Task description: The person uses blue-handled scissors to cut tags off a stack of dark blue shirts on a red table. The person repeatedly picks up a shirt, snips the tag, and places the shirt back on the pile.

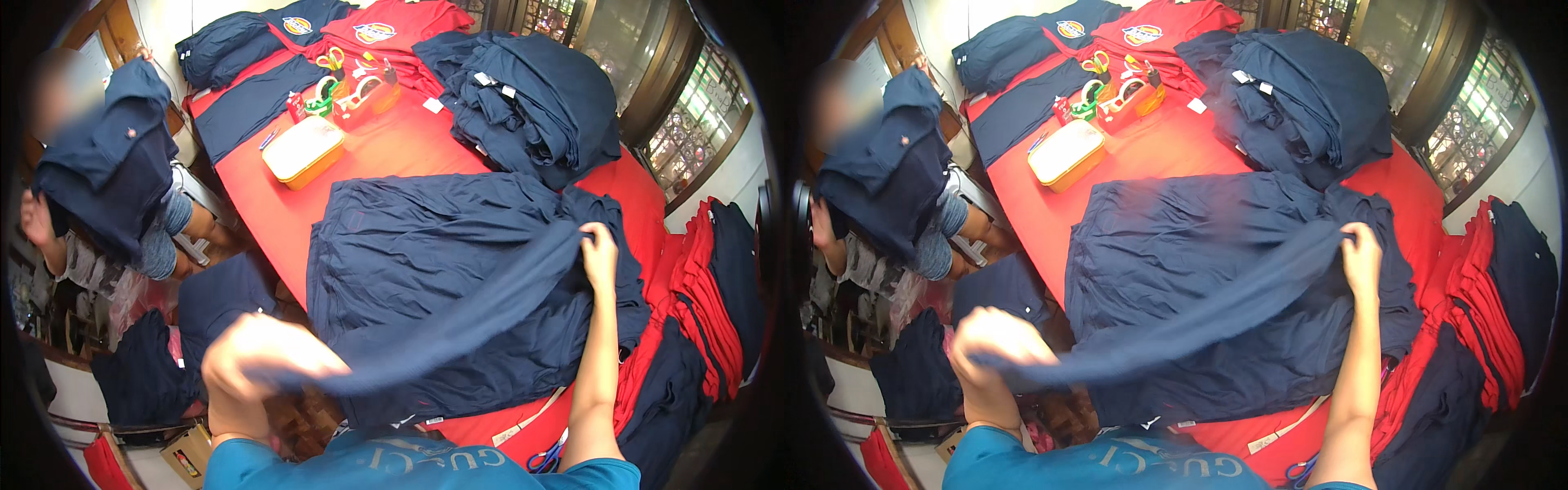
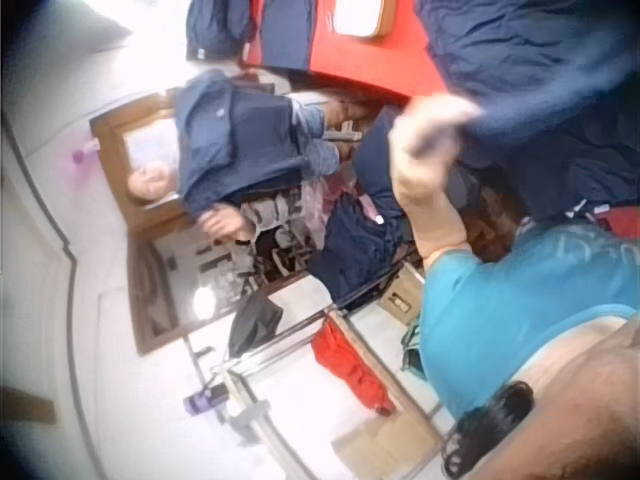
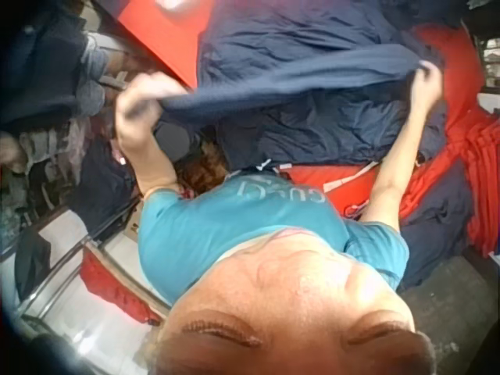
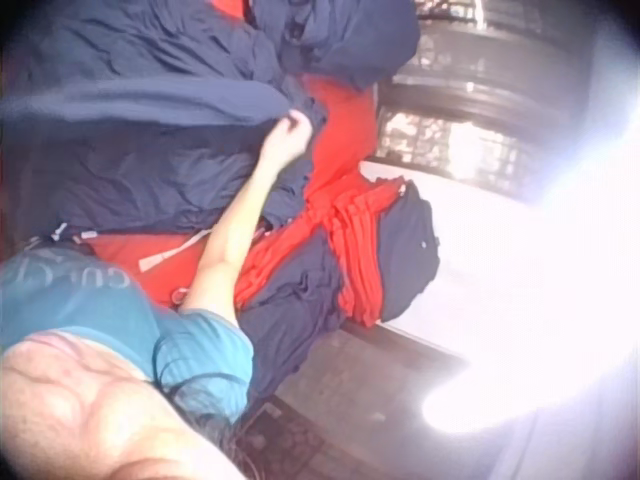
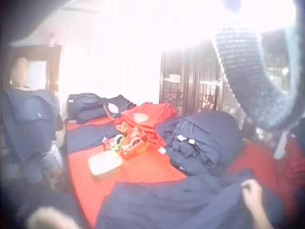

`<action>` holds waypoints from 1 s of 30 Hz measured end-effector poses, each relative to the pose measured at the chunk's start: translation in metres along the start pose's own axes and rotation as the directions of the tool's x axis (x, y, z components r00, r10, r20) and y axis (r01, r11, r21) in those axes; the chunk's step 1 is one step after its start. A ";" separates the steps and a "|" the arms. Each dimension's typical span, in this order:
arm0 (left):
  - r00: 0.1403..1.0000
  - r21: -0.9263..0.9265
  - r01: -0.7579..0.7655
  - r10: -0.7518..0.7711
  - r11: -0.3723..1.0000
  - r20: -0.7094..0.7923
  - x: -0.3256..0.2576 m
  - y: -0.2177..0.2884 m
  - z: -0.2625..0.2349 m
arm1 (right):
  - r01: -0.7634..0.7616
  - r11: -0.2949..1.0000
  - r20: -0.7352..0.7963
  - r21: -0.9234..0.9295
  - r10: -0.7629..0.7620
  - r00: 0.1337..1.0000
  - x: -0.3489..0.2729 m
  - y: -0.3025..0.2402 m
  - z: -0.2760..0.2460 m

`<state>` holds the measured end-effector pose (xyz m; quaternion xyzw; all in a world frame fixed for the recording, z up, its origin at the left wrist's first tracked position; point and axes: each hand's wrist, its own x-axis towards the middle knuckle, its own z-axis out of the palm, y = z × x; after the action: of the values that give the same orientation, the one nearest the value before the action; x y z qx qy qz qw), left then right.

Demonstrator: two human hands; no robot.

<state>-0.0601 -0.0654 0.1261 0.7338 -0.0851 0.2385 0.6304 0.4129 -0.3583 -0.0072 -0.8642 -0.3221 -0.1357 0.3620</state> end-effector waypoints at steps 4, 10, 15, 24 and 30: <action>0.821 -0.183 0.058 -0.151 0.981 -0.551 0.080 -0.061 -0.049 | 0.036 0.999 -0.562 0.033 -0.011 0.827 -0.013 -0.011 -0.070; 0.769 0.500 0.617 -0.333 0.607 -0.546 0.120 -0.264 -0.152 | 0.063 0.972 0.048 -0.225 -0.053 0.997 0.017 -0.022 -0.031; 0.511 0.528 0.842 -0.476 0.111 -0.716 0.107 -0.287 -0.064 | -0.381 0.647 0.112 -0.661 0.587 0.802 -0.061 0.011 0.007; 0.768 0.613 0.584 -0.118 0.532 -0.630 0.140 -0.358 -0.031 | -0.209 0.638 0.048 -0.741 0.360 0.932 0.027 0.152 0.017; 0.783 0.729 0.616 -0.329 0.297 -0.528 0.211 -0.360 -0.035 | -0.246 0.655 0.031 -0.715 0.381 0.924 0.031 0.150 0.006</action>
<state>0.2686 0.0745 -0.0922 0.8969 0.3619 0.1479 0.2069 0.5351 -0.4192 -0.0779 -0.9869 -0.1230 -0.1047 -0.0038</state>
